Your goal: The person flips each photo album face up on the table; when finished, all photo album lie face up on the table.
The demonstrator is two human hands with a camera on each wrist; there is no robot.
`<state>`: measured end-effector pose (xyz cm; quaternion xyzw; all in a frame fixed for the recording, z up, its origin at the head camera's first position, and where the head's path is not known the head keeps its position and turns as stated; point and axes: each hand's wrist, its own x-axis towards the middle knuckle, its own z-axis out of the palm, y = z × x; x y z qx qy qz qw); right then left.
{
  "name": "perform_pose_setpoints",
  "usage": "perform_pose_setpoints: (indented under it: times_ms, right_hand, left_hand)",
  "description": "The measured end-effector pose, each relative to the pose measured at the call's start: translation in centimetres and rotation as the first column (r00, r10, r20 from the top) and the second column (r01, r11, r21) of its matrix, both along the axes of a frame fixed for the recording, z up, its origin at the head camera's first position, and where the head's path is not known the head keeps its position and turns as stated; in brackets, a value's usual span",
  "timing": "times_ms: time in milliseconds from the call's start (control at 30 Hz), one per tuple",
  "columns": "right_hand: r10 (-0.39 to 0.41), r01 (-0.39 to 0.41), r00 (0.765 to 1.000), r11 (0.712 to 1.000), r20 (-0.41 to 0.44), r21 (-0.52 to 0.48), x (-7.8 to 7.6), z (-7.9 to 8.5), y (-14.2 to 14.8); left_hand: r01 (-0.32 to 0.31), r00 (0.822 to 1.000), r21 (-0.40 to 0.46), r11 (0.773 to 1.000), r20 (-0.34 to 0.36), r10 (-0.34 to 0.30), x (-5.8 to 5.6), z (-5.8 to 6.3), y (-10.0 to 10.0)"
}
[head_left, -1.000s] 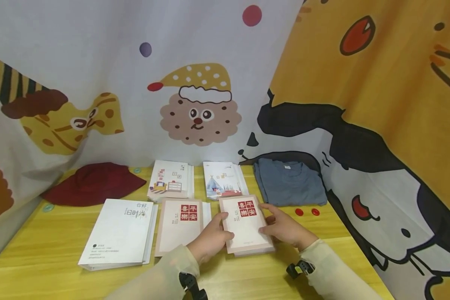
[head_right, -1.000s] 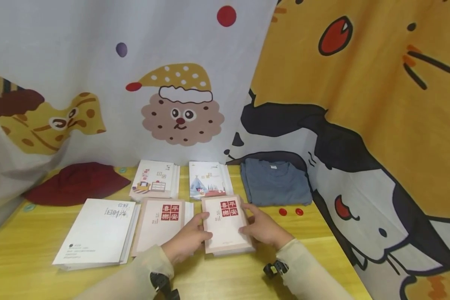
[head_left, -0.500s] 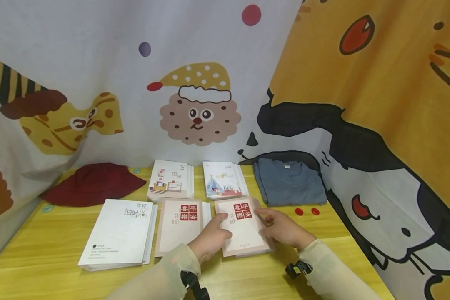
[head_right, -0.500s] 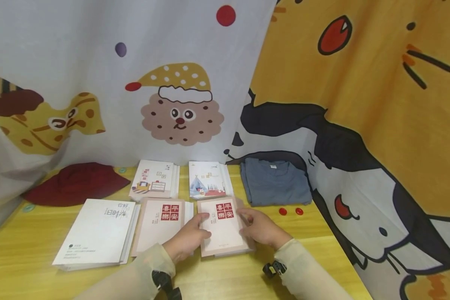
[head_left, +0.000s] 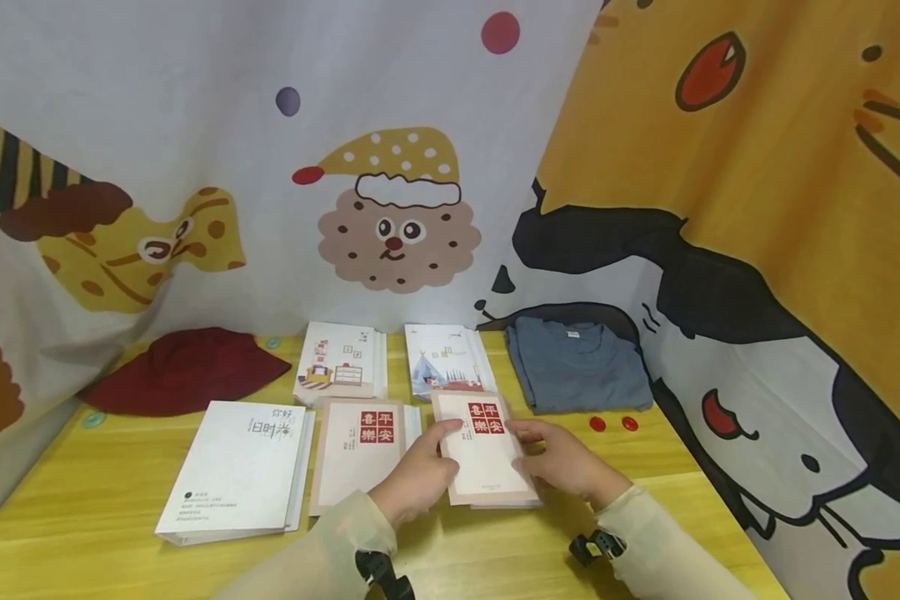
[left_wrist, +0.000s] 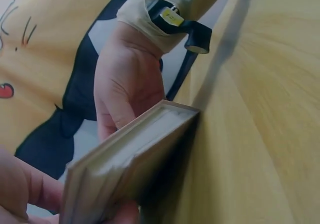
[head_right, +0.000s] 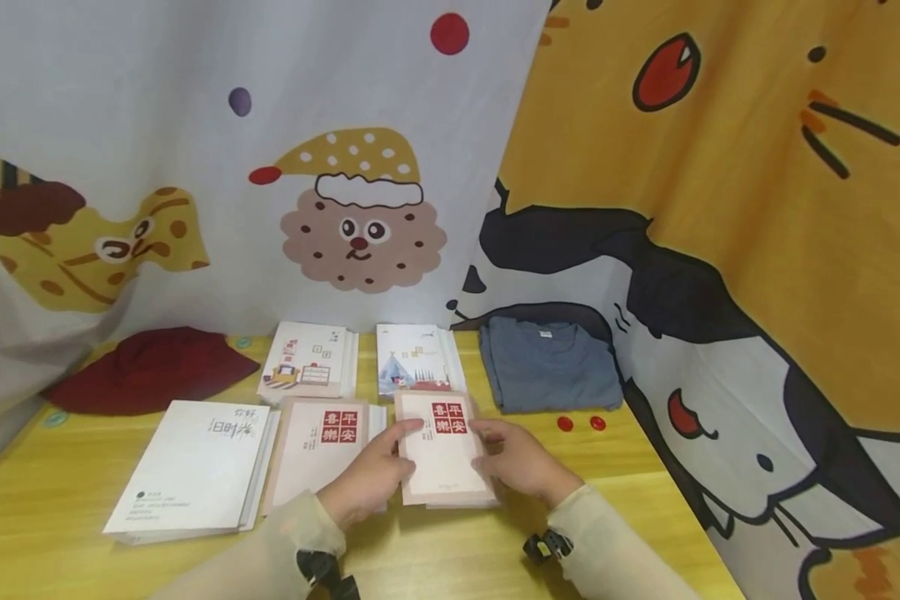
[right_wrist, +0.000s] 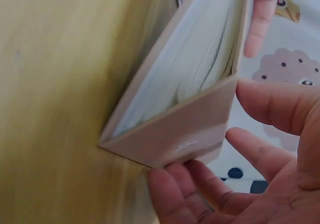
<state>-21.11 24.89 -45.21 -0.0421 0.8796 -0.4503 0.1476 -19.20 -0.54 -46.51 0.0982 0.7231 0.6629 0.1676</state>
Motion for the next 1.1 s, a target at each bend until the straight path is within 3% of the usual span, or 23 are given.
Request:
perform_pose_setpoints:
  times_ms: [133,300,467,600,733,933,1100]
  right_hand:
    - [0.002,0.001,0.995,1.0,-0.102,0.031,0.5,0.3,-0.8]
    - [0.055,-0.043,0.972,0.997,-0.227,0.06,1.7,1.7,-2.4]
    - [0.111,-0.128,0.962,0.99,-0.25,-0.051,2.3,2.6,-2.8]
    - [0.114,-0.156,0.977,0.959,-0.18,-0.237,2.7,3.2,-2.7]
    - [0.1,-0.119,0.992,0.919,-0.071,-0.375,3.1,3.9,-2.3]
    - [0.0,-0.013,0.999,0.932,-0.035,-0.363,3.1,4.6,-2.0]
    - [-0.034,0.015,0.998,0.957,-0.06,-0.288,3.0,4.6,-1.5]
  left_hand:
    - [0.016,0.999,0.051,0.999,-0.046,-0.013,0.5,0.9,-0.1]
    - [0.054,0.994,0.048,0.997,-0.1,-0.049,1.2,2.8,-0.3]
    - [0.107,0.981,0.067,0.992,-0.167,-0.094,1.7,3.8,-0.4]
    - [0.152,0.967,0.091,0.984,-0.222,-0.129,1.6,3.2,-0.4]
    - [0.236,0.949,0.096,0.967,-0.237,-0.208,1.1,2.1,-0.2]
    - [0.286,0.934,0.03,0.958,-0.23,-0.272,0.5,0.7,0.2]
    - [0.293,0.938,0.036,0.956,-0.205,-0.28,0.2,0.3,0.3]
